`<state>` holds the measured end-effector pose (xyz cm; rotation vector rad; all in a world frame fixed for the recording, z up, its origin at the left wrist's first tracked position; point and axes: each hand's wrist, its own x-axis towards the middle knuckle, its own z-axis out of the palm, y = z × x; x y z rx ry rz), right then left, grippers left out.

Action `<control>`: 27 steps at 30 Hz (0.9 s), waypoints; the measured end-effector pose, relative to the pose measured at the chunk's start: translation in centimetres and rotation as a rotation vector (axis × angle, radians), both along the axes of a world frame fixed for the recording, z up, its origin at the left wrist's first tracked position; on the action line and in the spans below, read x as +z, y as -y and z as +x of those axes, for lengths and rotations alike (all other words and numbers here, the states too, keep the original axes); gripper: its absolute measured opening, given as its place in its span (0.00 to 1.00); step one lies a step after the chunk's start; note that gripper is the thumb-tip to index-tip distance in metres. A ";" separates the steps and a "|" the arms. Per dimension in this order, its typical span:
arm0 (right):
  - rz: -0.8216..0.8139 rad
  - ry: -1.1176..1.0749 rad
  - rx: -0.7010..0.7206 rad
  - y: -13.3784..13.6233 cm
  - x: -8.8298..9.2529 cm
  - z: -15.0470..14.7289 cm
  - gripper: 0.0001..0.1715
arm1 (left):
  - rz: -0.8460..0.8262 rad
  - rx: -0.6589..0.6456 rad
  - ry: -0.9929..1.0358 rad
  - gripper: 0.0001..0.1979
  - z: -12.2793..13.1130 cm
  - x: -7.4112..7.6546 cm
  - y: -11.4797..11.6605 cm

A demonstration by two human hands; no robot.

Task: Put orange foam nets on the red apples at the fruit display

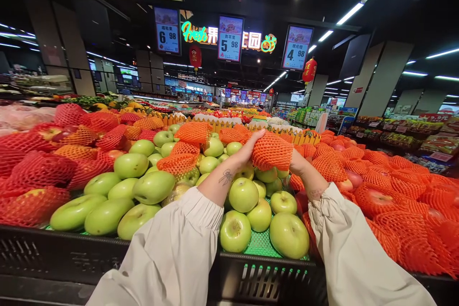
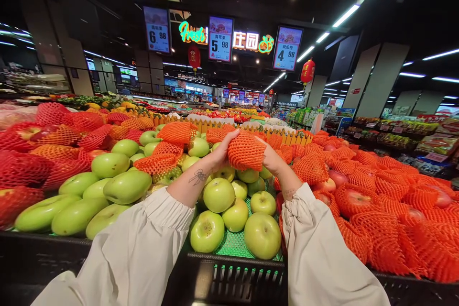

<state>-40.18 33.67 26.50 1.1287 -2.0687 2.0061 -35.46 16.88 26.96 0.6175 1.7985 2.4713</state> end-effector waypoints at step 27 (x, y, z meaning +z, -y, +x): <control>-0.338 0.096 -0.013 0.8 -0.1 1.2 0.32 | -0.038 0.508 -0.282 0.22 -2.3 -0.4 0.9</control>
